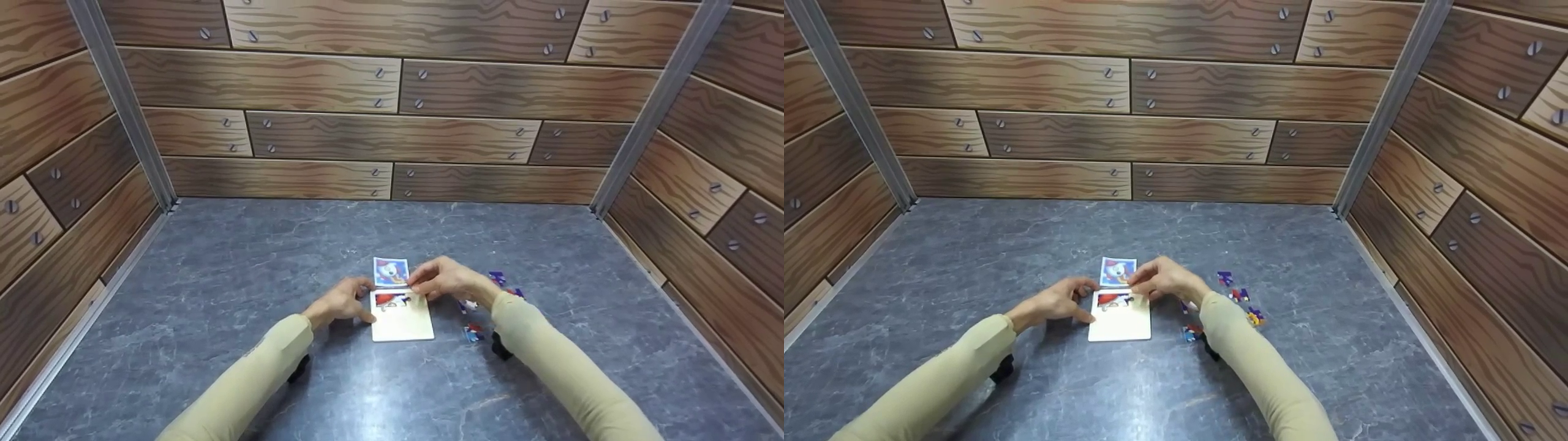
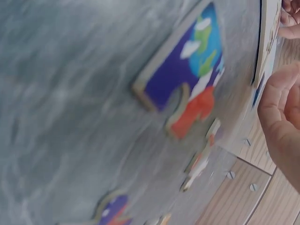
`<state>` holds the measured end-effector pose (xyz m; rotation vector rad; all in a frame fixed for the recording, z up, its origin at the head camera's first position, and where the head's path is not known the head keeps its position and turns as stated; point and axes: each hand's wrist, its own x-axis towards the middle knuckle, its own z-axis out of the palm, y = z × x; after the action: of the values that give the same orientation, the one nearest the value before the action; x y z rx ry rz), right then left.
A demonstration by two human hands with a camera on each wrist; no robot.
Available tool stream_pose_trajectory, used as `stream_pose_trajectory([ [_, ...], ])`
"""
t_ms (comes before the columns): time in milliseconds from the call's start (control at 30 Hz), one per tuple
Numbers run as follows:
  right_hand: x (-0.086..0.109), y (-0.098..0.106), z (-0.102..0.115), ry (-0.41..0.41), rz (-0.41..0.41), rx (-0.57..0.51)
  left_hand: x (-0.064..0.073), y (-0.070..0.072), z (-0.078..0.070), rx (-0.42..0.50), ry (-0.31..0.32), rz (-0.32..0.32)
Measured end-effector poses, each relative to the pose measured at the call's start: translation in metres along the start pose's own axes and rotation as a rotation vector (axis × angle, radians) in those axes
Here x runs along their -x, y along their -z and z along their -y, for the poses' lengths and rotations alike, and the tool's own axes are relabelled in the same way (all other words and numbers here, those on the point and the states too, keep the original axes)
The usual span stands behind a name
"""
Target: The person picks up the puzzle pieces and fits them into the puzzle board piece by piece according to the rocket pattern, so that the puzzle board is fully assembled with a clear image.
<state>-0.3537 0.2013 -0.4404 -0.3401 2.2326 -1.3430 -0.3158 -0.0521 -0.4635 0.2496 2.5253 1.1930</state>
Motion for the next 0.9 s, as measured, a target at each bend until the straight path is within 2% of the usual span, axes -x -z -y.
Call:
stream_pose_trajectory([
  [433,0.015,0.035,-0.017,0.023,-0.009,0.099,0.0,0.0,0.0,0.007,-0.004,-0.004],
  [700,0.021,0.051,-0.024,0.051,-0.02,0.049,-0.001,0.0,0.0,0.014,-0.009,0.005],
  [900,0.025,0.068,-0.031,0.053,-0.057,0.044,-0.001,0.001,0.002,0.02,-0.011,0.0],
])
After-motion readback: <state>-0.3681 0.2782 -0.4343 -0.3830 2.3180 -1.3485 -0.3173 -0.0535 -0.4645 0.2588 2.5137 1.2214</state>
